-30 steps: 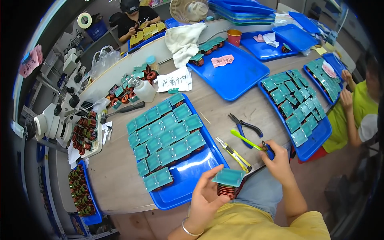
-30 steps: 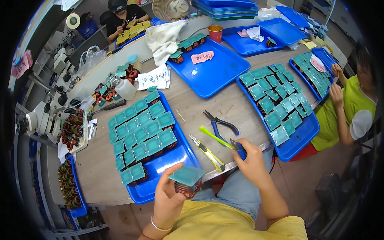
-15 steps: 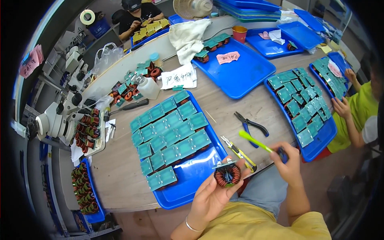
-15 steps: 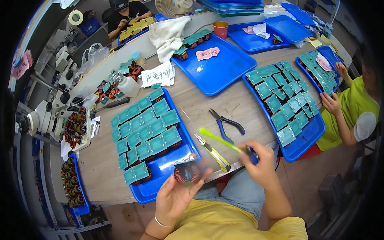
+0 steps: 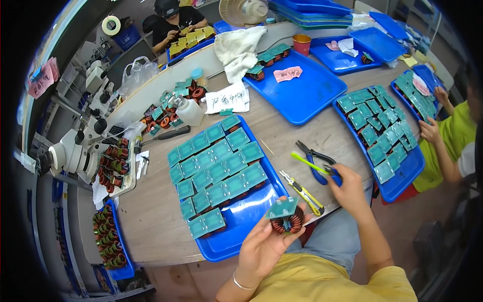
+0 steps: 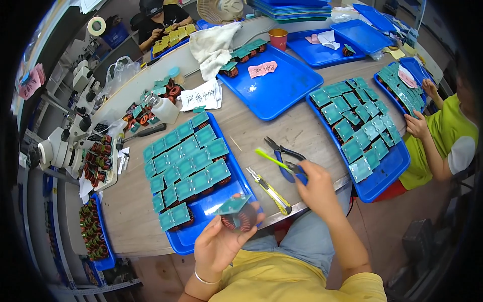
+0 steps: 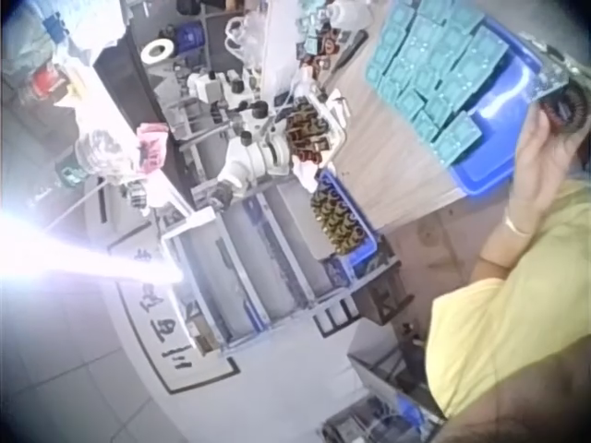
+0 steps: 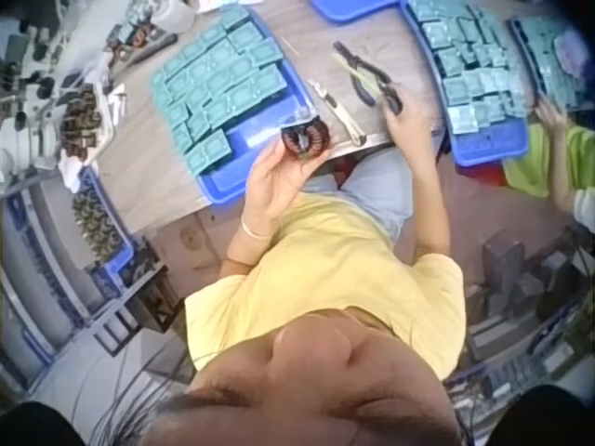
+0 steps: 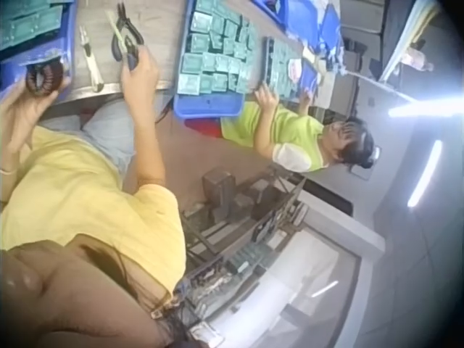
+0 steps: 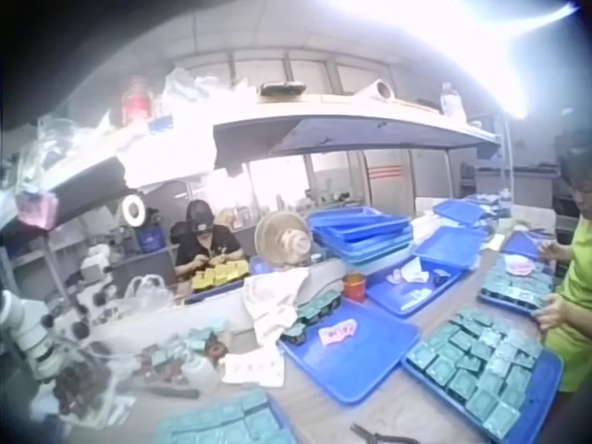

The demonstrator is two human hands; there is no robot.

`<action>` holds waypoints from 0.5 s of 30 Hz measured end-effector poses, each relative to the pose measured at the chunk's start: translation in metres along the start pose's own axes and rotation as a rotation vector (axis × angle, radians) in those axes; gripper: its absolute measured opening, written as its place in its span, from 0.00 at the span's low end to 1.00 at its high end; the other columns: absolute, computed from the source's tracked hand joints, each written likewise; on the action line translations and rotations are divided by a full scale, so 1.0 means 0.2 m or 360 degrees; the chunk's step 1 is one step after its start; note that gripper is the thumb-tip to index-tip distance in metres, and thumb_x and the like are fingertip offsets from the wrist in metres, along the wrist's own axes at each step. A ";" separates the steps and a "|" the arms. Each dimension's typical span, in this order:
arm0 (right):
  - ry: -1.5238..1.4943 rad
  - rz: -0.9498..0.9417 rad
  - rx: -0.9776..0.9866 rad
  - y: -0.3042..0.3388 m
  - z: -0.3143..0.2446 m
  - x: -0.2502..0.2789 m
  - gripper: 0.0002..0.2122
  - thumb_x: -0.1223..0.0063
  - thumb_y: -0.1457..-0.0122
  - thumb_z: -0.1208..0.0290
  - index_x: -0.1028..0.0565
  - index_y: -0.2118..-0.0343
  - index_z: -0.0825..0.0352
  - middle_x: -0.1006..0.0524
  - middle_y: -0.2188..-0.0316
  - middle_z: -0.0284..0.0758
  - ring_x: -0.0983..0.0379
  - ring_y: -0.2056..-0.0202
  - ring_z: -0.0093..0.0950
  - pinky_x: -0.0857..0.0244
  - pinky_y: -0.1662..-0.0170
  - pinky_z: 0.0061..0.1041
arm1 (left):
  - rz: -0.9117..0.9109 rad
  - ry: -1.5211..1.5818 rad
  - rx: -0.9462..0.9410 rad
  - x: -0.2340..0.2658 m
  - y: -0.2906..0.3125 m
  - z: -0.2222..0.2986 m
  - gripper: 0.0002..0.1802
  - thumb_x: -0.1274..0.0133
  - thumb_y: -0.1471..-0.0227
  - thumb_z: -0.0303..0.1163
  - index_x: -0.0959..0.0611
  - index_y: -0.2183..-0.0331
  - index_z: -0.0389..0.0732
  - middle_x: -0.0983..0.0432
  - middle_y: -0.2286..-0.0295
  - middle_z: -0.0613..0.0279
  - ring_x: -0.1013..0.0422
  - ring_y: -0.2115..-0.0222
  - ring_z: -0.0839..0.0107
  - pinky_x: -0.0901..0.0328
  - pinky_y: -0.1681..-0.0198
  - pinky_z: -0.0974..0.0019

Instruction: Trimming the leads of electronic components using pliers on an assembly line.

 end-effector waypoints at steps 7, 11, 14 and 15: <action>-0.0696 -0.0258 -0.0012 0.02 -0.30 0.00 0.17 0.40 0.57 0.74 0.29 0.63 0.70 0.26 0.65 0.37 0.32 0.70 0.21 0.38 0.70 0.19 | -0.0090 -0.0250 -0.0231 0.06 -0.01 0.01 0.42 0.63 0.47 0.58 0.50 0.43 0.37 0.39 0.53 0.53 0.38 0.53 0.59 0.45 0.50 0.60; -0.0640 -0.0447 0.0222 0.09 -0.51 0.01 0.28 0.33 0.62 0.65 0.31 0.56 0.69 0.28 0.60 0.38 0.30 0.64 0.28 0.34 0.64 0.24 | 0.0197 -0.0942 -0.0480 0.07 -0.04 0.00 0.49 0.65 0.52 0.66 0.52 0.41 0.39 0.38 0.57 0.62 0.38 0.58 0.67 0.43 0.55 0.63; -0.0674 -0.0601 0.0179 0.16 -0.47 0.03 0.25 0.35 0.59 0.68 0.30 0.56 0.69 0.28 0.63 0.40 0.29 0.63 0.33 0.34 0.60 0.26 | 0.0131 -0.1066 -0.0301 -0.01 -0.06 -0.08 0.51 0.64 0.53 0.67 0.55 0.41 0.39 0.39 0.59 0.64 0.39 0.57 0.70 0.45 0.53 0.66; -0.0667 -0.0534 0.0183 0.18 -0.45 0.07 0.24 0.35 0.59 0.69 0.30 0.57 0.69 0.28 0.63 0.40 0.28 0.64 0.33 0.34 0.60 0.26 | 0.0160 -0.1090 -0.0233 -0.01 -0.08 -0.11 0.52 0.63 0.54 0.68 0.56 0.41 0.39 0.40 0.59 0.65 0.40 0.56 0.71 0.45 0.52 0.67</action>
Point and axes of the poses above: each hand's wrist, its own y-axis away from the middle knuckle, its own x-axis out of the back of the hand, z = x × y, the point moved 9 cm from there along -y, towards the middle knuckle
